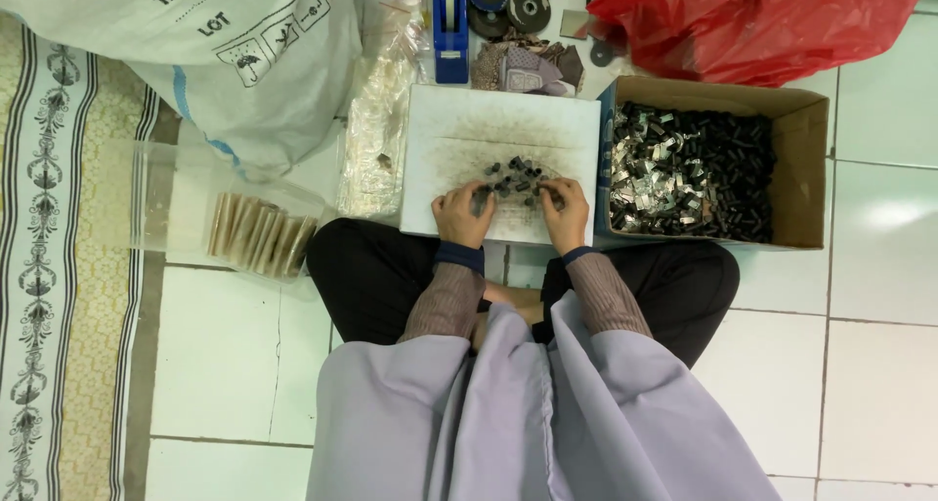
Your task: The person sits on the floor and sorts small black fasteners from a cardboard box onto a white board. They pick up the fasteners one by one or in small groups, inspect them, and place them on the board.
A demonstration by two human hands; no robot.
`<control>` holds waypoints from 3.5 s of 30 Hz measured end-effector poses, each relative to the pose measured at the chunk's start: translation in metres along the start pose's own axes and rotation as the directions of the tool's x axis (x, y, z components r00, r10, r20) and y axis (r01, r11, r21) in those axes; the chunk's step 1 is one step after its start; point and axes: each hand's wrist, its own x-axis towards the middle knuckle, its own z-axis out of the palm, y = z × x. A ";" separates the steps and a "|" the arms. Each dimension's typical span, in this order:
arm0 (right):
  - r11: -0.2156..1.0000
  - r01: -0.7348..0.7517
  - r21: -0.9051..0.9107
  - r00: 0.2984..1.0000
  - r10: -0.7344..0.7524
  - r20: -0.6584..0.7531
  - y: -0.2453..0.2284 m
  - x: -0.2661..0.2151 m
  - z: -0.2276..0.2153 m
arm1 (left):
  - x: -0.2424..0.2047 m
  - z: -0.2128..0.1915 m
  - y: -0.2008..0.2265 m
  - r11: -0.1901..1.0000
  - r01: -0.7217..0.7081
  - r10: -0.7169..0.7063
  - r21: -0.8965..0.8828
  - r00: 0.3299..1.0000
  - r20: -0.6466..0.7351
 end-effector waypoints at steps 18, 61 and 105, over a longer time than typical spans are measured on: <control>0.989 0.147 0.034 0.989 -0.147 0.015 -0.008 -0.012 -0.003 | -0.001 0.000 -0.004 0.998 0.012 -0.015 -0.059 0.998 -0.057; 0.932 0.261 -0.253 0.954 -0.209 0.217 -0.019 0.021 -0.013 | 0.034 -0.014 0.036 0.989 -0.145 0.128 0.042 0.953 0.274; 0.936 0.259 -0.238 0.795 -0.066 0.603 -0.134 0.061 0.271 | 0.103 -0.060 -0.167 0.743 0.607 -0.637 0.283 0.771 0.018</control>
